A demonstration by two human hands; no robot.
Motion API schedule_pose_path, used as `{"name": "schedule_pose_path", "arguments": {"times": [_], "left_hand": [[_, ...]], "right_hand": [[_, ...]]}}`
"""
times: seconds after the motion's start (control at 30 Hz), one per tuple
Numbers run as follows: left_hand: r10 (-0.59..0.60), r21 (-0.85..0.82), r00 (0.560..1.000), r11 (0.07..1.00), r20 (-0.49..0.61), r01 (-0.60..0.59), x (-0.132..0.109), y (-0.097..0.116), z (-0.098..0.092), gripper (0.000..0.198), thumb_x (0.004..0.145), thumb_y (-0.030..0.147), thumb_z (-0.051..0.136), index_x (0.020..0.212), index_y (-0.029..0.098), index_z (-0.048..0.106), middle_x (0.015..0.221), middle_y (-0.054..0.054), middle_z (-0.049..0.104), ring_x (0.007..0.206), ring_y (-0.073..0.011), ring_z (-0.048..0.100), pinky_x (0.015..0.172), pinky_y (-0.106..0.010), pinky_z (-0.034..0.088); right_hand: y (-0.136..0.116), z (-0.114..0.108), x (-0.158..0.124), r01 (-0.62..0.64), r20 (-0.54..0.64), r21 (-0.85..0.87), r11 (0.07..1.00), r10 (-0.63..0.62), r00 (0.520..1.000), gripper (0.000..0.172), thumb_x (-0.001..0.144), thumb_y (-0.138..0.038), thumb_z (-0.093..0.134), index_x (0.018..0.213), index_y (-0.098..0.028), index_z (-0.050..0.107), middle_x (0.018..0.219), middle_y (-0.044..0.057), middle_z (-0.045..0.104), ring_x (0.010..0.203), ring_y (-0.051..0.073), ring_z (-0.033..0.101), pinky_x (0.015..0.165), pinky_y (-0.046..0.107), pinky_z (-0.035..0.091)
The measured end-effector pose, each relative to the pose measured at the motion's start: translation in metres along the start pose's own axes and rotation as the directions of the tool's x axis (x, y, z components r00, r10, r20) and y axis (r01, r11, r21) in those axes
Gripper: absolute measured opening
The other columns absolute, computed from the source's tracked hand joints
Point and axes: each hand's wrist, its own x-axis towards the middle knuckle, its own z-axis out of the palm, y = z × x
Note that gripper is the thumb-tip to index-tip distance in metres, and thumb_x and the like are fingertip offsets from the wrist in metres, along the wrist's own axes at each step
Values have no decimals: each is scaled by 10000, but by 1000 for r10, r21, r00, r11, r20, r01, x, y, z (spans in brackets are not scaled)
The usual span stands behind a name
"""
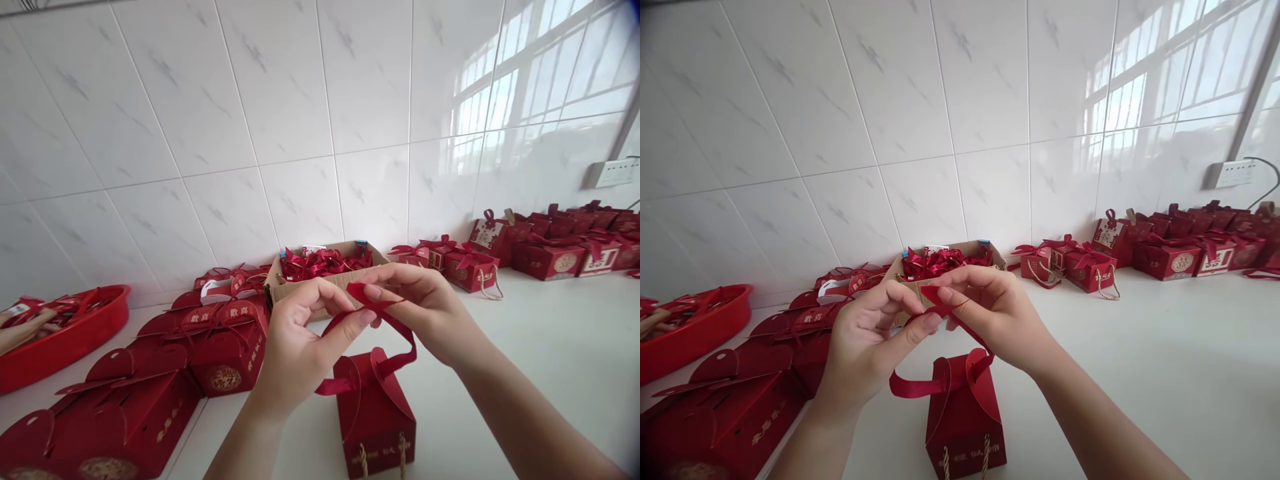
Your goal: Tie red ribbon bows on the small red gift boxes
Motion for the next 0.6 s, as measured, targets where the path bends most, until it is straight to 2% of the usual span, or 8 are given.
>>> {"name": "schedule_pose_path", "arguments": {"times": [0.13,0.23,0.3,0.4,0.47,0.6], "left_hand": [[-65,-66,998,996,11,65,0,-2,1,179,744,209,706,694,189,536,691,23,660,662,-124,642,650,-235,530],[-136,-105,991,985,20,137,1,-3,-1,210,746,234,710,837,218,521,680,31,677,669,-138,650,676,-264,536],[-136,-91,990,986,33,138,2,-4,-3,231,759,243,699,911,232,525,679,34,683,672,-138,647,683,-264,529],[-54,-19,997,998,46,55,2,-5,-7,113,766,238,691,796,208,586,687,22,663,689,-127,627,694,-247,511],[-25,26,999,999,39,24,2,-7,-9,116,761,239,694,714,197,597,672,19,636,690,-123,608,688,-241,499],[-23,71,999,997,27,21,3,-10,-9,161,752,261,704,672,191,583,661,19,610,672,-120,580,672,-245,483]], "right_hand": [[0,3,-2,70,85,41,997,-73,994,155,858,-171,584,933,-216,713,904,36,690,682,91,612,602,208,530],[0,2,-3,83,130,39,996,-87,988,184,870,-155,556,962,-202,708,951,51,683,736,109,616,645,231,534],[0,0,-3,99,164,36,994,-104,981,201,878,-141,532,964,-198,705,921,47,678,762,116,615,680,247,534],[-1,-2,-4,129,214,3,992,-126,969,220,858,-109,550,986,-208,699,899,29,664,793,117,611,716,248,527],[-2,-2,-4,134,221,-26,991,-125,967,218,843,-113,581,994,-219,697,897,19,666,789,109,609,711,233,523],[-2,0,-3,110,215,-12,994,-105,971,192,857,-157,590,998,-231,697,934,16,682,801,98,623,711,211,528]]}}
